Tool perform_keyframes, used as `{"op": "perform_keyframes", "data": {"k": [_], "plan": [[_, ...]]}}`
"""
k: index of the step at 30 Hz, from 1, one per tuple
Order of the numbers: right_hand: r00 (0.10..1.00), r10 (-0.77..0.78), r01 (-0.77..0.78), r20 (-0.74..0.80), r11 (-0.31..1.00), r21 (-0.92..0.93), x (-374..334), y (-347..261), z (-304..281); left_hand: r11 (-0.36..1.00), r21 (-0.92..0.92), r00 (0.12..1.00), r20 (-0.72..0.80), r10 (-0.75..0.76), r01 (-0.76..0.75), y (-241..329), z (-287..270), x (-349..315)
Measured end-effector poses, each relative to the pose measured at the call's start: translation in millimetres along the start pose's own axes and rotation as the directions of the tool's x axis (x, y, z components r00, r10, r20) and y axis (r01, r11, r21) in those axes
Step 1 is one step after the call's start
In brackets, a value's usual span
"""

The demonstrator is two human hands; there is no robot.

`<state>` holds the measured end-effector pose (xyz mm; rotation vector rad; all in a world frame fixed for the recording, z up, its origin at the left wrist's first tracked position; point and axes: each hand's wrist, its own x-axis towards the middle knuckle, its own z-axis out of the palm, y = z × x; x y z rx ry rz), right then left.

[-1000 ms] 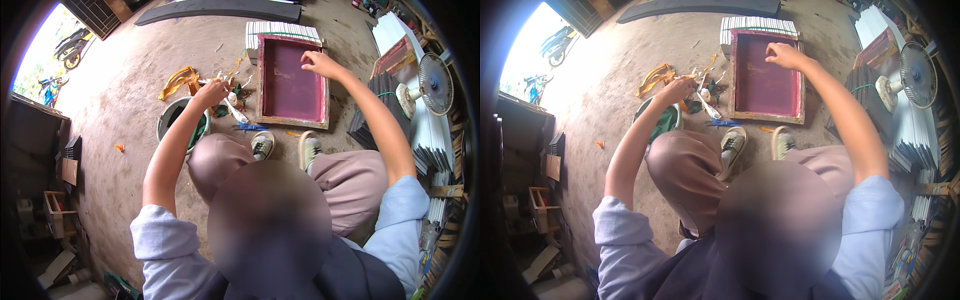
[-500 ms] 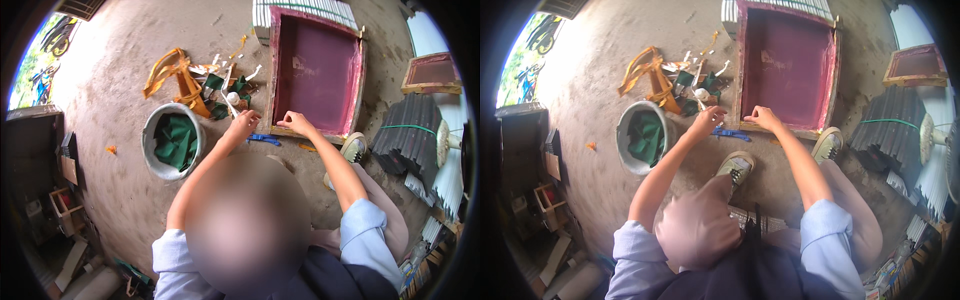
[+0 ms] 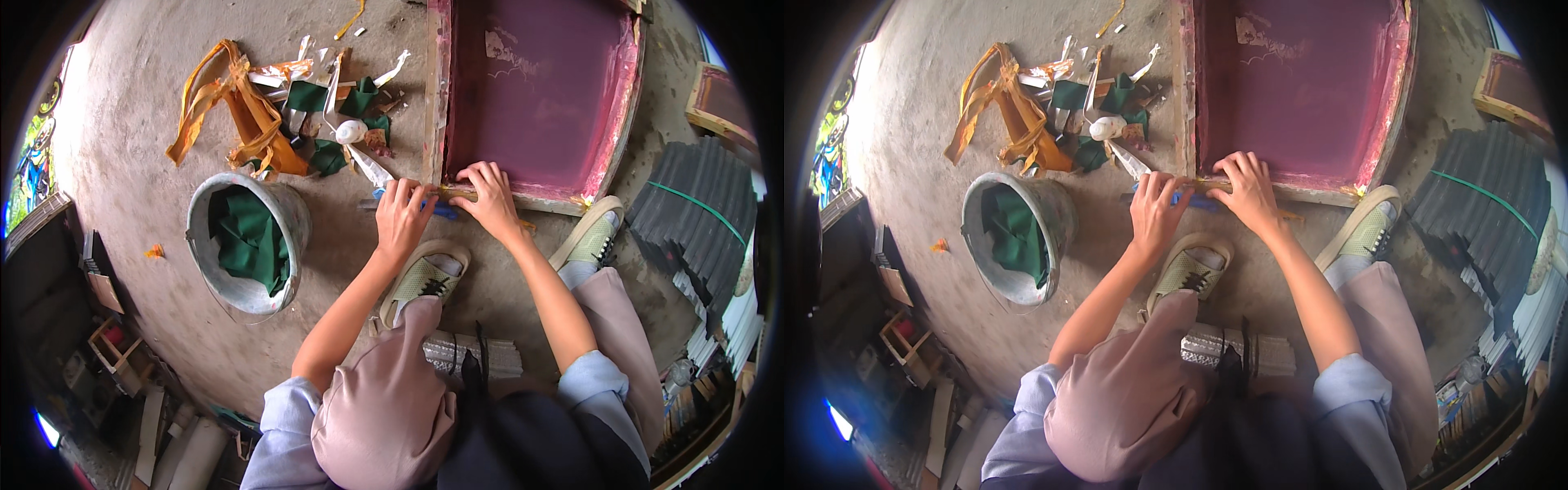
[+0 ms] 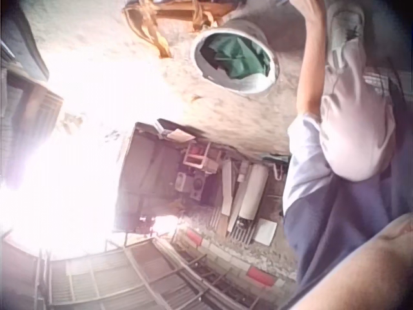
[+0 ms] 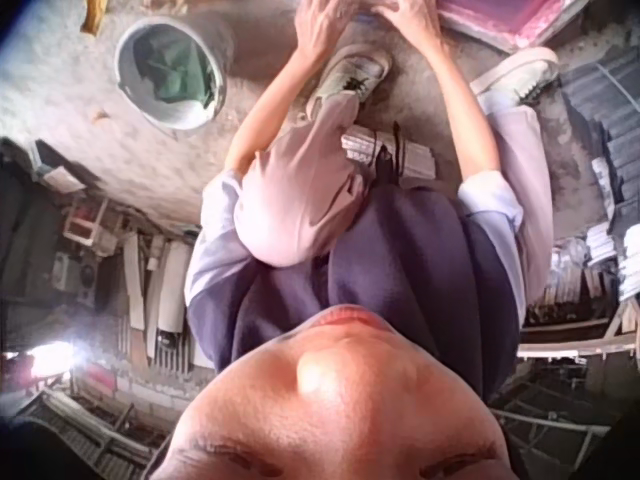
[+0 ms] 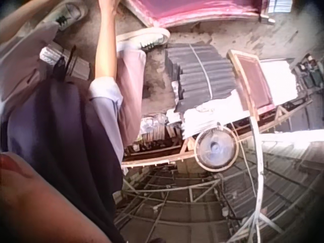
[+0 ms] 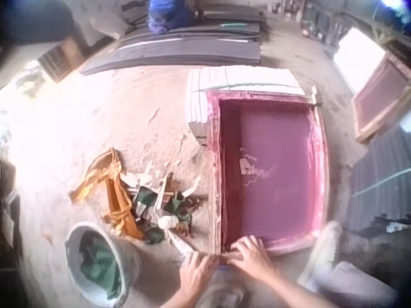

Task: The person places a wooden frame on the floor, then uses a sanding block to smooth the inner edges and corners. They repeatedly rub the frame's interior surfaces with the sanding block, focusing on the corners and sides.

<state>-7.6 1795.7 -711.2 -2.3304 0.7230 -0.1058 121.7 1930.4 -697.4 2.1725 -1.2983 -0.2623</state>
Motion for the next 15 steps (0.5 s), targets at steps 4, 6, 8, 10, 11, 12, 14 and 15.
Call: {"op": "perform_keyframes", "data": {"k": [4,6,8,10,11,12,14,15], "plan": [[0.999,-0.001,0.001,-0.046,1.000,-0.003,-2,-5,3,0.996,0.090,0.999,-0.034,0.014,-0.011,0,1,1],[0.994,0.000,0.002,-0.113,1.000,0.017,-7,-6,7,0.992,0.124,0.999,-0.044,0.031,-0.025,4,1,2],[0.985,0.008,-0.002,-0.173,0.999,0.039,-13,-11,10,0.985,0.170,0.998,-0.054,0.044,-0.035,4,3,1],[0.974,0.020,-0.007,-0.225,0.998,0.057,-20,-16,11,0.974,0.223,0.996,-0.069,0.056,-0.039,2,7,0],[0.967,0.018,0.004,-0.253,0.996,0.085,-24,-18,10,0.971,0.232,0.994,-0.080,0.070,-0.049,1,7,0],[0.967,0.022,0.001,-0.253,0.996,0.091,-28,-20,7,0.966,0.251,0.995,-0.067,0.077,-0.058,1,8,-2],[0.967,0.027,-0.002,-0.255,0.995,0.097,-35,-16,2,0.955,0.285,0.994,-0.046,0.094,-0.077,2,11,-3],[0.964,0.023,0.003,-0.265,0.995,0.098,-37,-15,-1,0.952,0.295,0.994,-0.049,0.094,-0.076,2,13,-3]]}}
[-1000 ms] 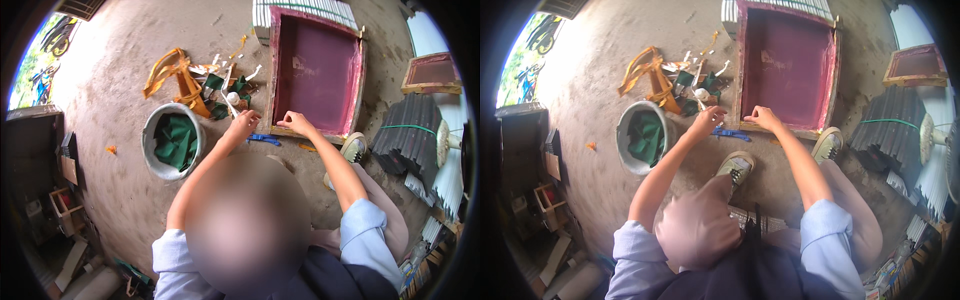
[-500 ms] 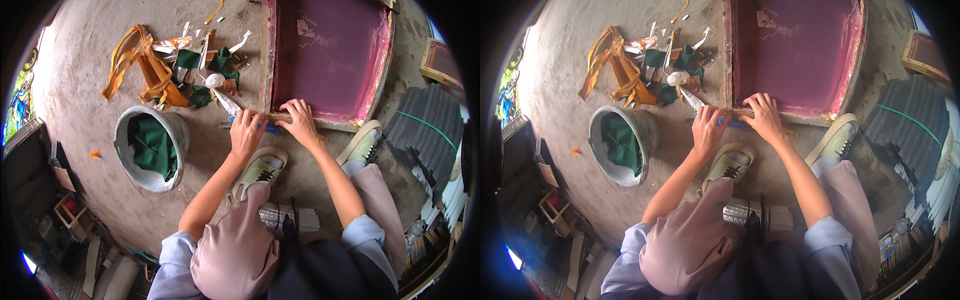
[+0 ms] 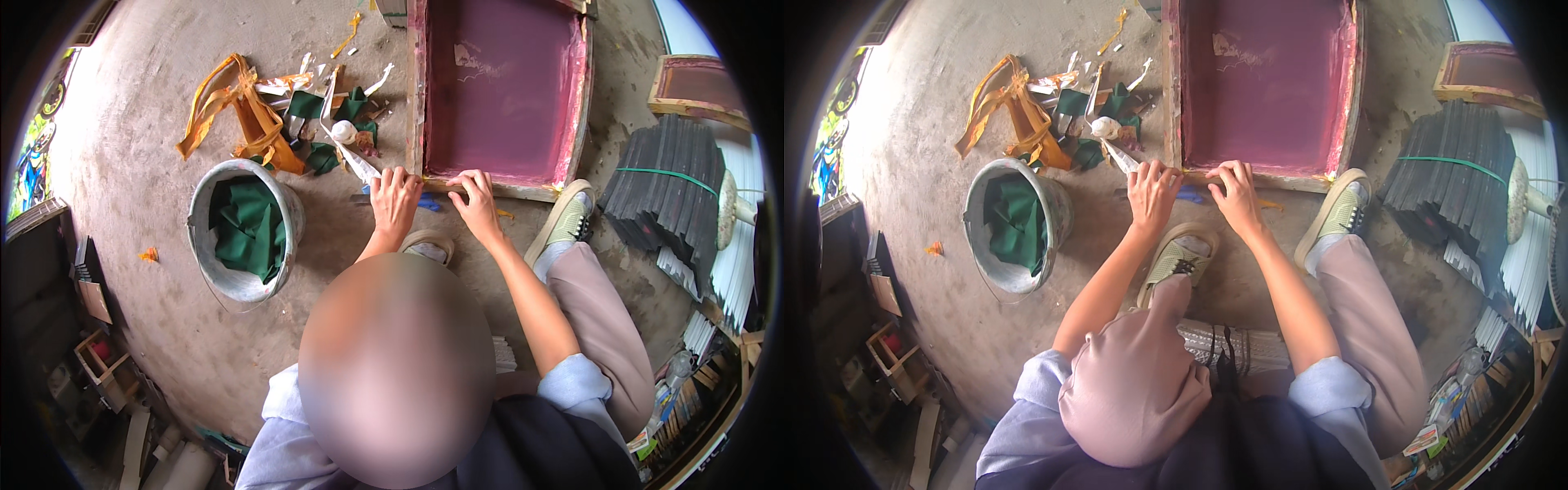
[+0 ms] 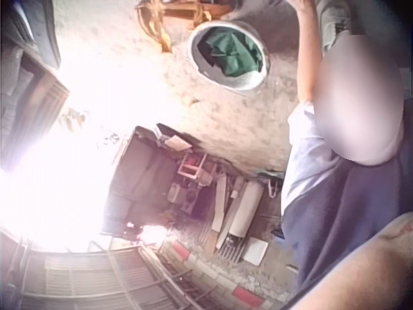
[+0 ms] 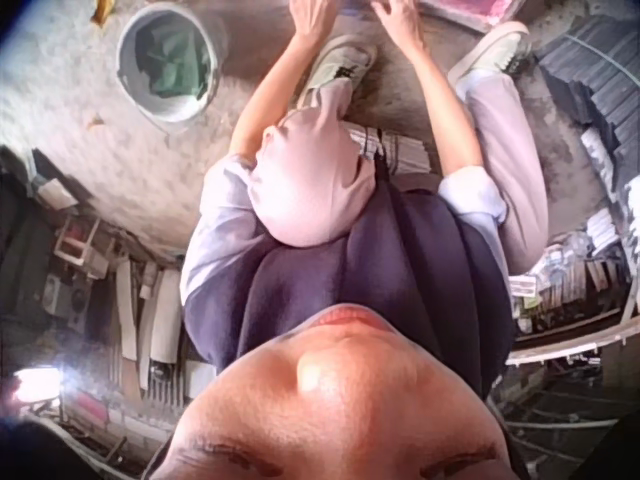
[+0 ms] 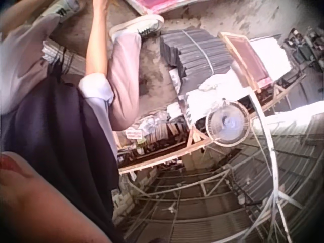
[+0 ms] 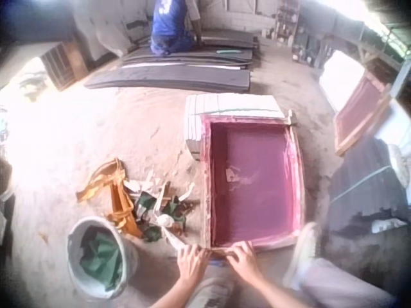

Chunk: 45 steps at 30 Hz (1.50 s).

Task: The person places a wooden frame on the floor, then uses a sanding block to smooth the inner edges and corners. They repeatedly rub the frame's interior surfaces with the sanding block, focusing on the corners and sides.

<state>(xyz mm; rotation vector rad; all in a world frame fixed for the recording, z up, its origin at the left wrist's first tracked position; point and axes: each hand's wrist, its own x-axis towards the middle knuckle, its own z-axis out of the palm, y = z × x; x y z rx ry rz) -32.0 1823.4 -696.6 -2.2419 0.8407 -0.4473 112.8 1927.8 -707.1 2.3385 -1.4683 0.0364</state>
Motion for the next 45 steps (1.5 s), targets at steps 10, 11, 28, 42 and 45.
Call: {"op": "perform_keyframes", "data": {"k": [10,11,28,42,45], "plan": [[0.999,0.037,-0.036,0.008,0.995,-0.091,-1,20,-14,0.973,-0.215,0.995,-0.025,-0.097,0.089,-5,-13,-5],[1.000,0.017,-0.015,0.017,0.996,-0.092,0,19,-11,0.971,-0.222,0.995,-0.017,-0.098,0.092,-7,-12,-7],[0.999,0.030,-0.031,-0.038,0.998,-0.046,9,10,32,0.909,-0.315,0.958,0.005,-0.287,0.273,11,-4,-10],[0.998,0.044,-0.047,-0.051,0.998,-0.046,10,6,32,0.990,-0.077,0.992,-0.041,-0.117,0.114,10,6,1],[0.999,0.018,-0.020,-0.035,0.998,-0.052,10,5,31,0.993,-0.057,0.995,-0.002,-0.100,0.100,18,9,2]]}}
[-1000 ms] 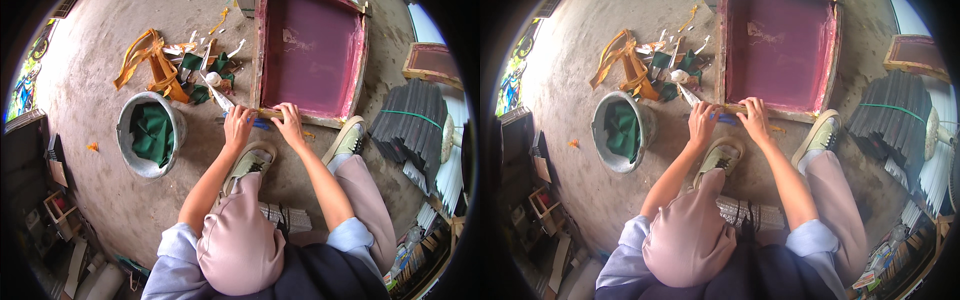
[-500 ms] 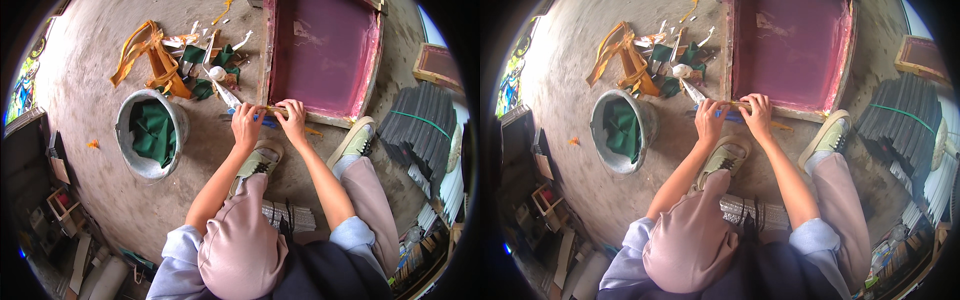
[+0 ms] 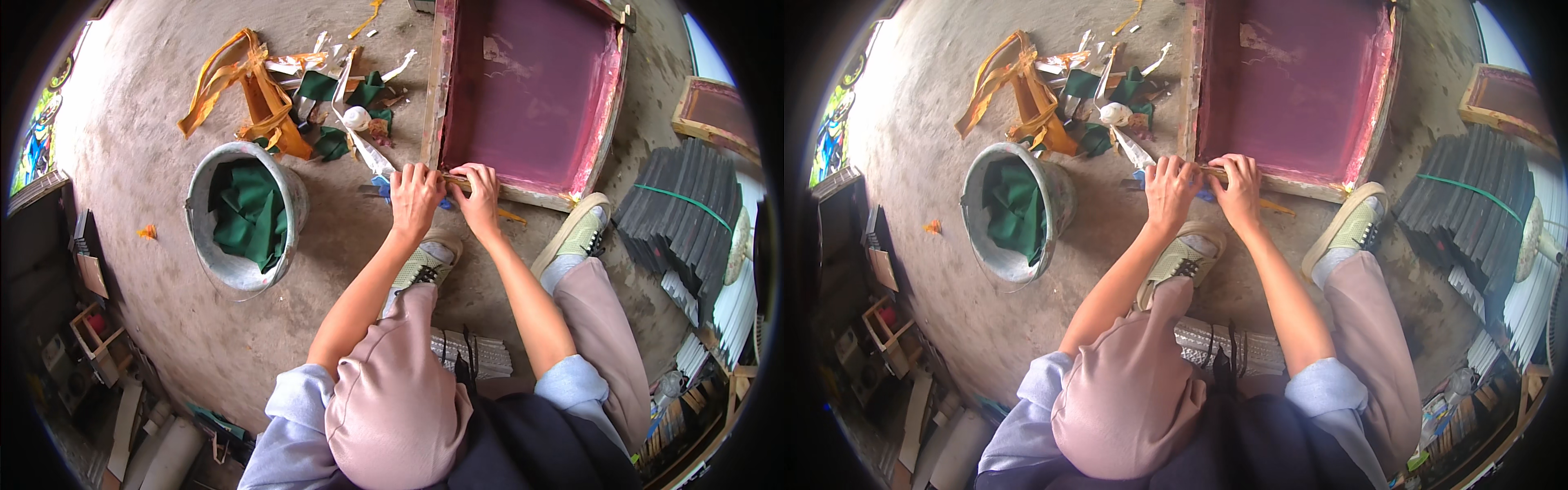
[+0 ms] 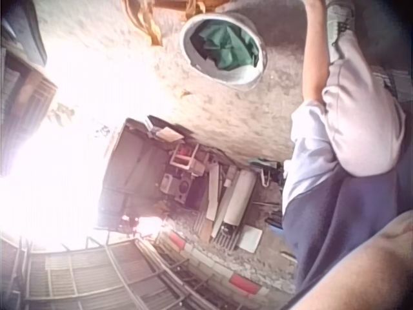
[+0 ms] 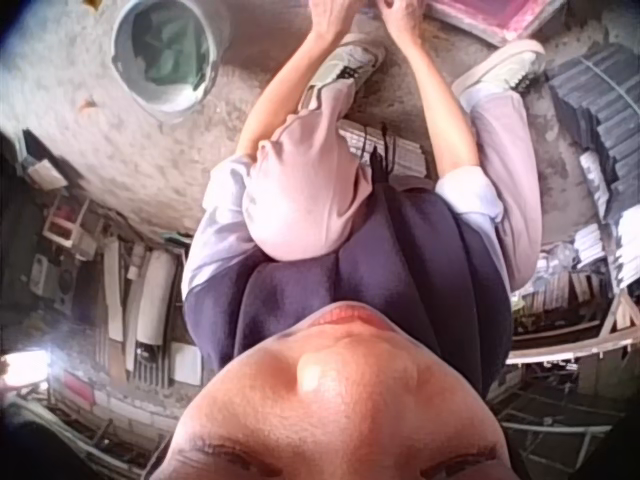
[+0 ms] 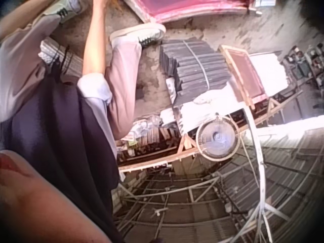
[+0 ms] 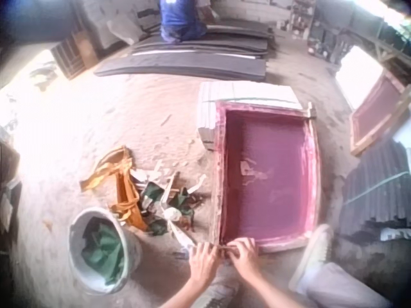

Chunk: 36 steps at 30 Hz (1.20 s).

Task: The person places a wooden frame on the floor, then uses a sanding block to smooth the inner edges and corners. They repeatedly rub the frame's interior surfaces with the sanding block, focusing on the corners and sides.

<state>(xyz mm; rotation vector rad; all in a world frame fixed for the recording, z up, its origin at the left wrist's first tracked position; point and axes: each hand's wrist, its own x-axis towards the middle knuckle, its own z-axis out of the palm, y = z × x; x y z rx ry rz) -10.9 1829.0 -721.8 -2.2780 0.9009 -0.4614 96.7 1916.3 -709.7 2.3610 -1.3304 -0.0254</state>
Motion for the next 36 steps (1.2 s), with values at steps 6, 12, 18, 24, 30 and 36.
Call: {"op": "perform_keyframes", "data": {"k": [6,12,18,24,30,36], "plan": [[1.000,-0.010,0.010,-0.001,1.000,0.006,-2,-5,-4,0.987,-0.076,0.990,-0.022,-0.140,0.138,1,-11,3],[1.000,0.005,-0.005,0.003,1.000,-0.011,-2,0,-4,0.999,-0.027,0.999,0.008,-0.041,0.042,-15,-20,1],[1.000,0.007,-0.007,0.001,1.000,0.015,-1,0,-2,1.000,0.001,0.999,-0.035,0.030,-0.030,-18,-13,1],[1.000,0.011,-0.011,0.004,1.000,0.011,-2,2,-3,0.997,0.064,0.999,-0.004,0.046,-0.046,-12,-8,2],[0.999,-0.032,0.032,0.027,0.999,0.005,-2,-4,-5,0.998,0.069,0.999,0.034,-0.014,0.012,-2,-5,-2],[0.999,-0.025,0.024,-0.047,1.000,-0.014,-4,-5,1,0.921,-0.228,0.934,0.246,-0.259,0.316,17,-2,0]]}}
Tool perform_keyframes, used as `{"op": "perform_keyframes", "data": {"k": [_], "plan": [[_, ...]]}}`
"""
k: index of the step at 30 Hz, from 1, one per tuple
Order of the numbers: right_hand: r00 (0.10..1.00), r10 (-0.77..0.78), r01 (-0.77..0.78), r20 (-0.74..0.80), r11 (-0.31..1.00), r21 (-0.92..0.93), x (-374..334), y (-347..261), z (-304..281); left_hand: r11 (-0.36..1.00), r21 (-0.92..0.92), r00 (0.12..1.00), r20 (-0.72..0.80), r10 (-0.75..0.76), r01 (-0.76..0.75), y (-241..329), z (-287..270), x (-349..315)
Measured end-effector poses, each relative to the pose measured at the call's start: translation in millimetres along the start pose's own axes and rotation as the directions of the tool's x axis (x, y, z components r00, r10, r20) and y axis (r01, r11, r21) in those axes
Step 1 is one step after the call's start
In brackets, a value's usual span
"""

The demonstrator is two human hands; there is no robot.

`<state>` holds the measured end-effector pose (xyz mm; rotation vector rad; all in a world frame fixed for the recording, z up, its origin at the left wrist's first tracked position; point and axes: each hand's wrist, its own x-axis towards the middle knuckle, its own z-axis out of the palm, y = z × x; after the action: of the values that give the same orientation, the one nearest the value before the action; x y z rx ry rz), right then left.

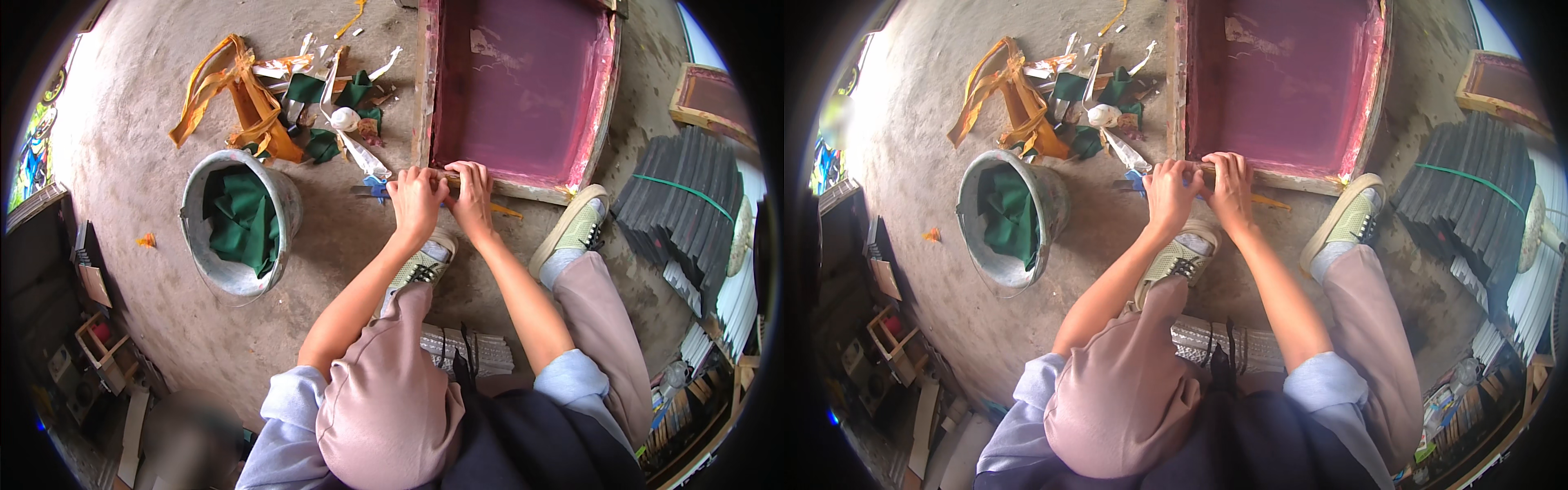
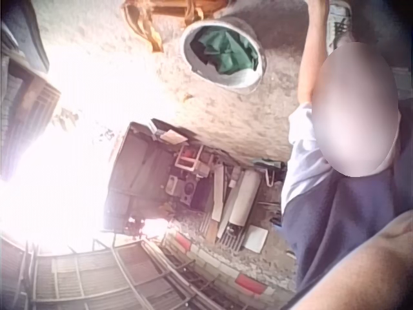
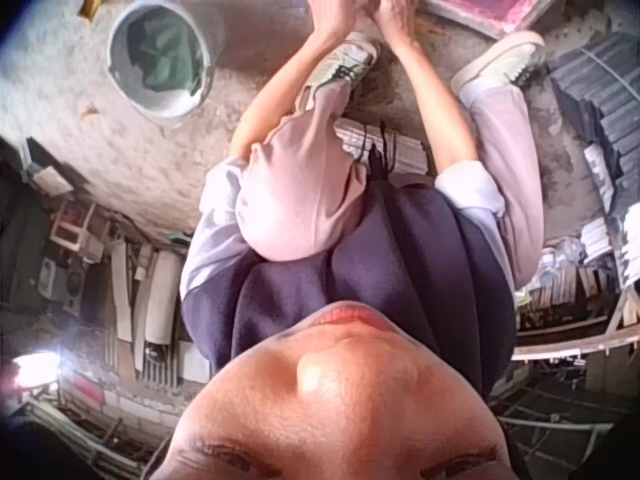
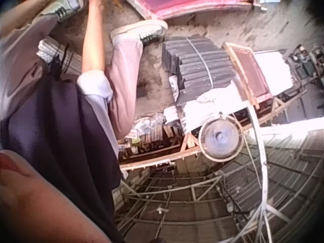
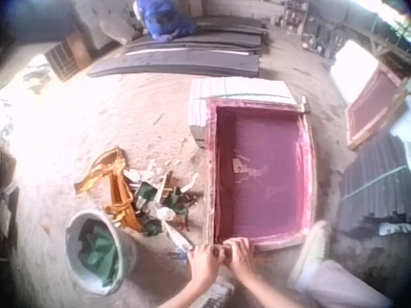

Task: The person places a wooden frame on the floor, then uses a sanding block to smooth the inner edges and corners. They repeatedly rub the frame's interior surfaces with the sanding block, focusing on the corners and sides.

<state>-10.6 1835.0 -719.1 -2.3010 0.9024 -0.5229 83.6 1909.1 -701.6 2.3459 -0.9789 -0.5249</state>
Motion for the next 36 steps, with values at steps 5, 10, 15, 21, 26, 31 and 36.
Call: {"op": "perform_keyframes", "data": {"k": [5,10,15,21,26,31,36], "plan": [[0.999,-0.006,0.001,-0.052,0.997,-0.082,5,-13,4,0.952,-0.236,0.969,0.196,-0.151,0.196,-10,-7,6],[0.991,0.017,-0.031,-0.130,0.994,-0.105,5,-18,9,0.960,-0.281,1.000,0.019,0.007,-0.001,-19,-19,13],[0.975,0.058,-0.068,-0.212,0.997,-0.039,5,-18,4,0.969,-0.084,0.971,0.049,0.236,-0.231,-29,-31,25],[0.803,0.421,-0.280,-0.423,0.892,0.355,20,58,-80,0.983,0.030,0.979,0.099,0.179,-0.183,-22,-31,24],[0.849,0.417,-0.340,-0.325,0.901,0.268,87,74,-140,0.974,-0.044,0.972,0.068,0.225,-0.222,-28,-27,24],[0.879,0.386,-0.469,0.282,0.587,0.660,83,15,-93,0.928,-0.338,0.978,0.073,0.196,-0.160,-7,-38,29],[0.785,0.269,-0.619,0.558,0.310,0.722,46,-15,-54,0.609,-0.768,0.919,0.362,0.157,0.199,-5,-48,41]]}}
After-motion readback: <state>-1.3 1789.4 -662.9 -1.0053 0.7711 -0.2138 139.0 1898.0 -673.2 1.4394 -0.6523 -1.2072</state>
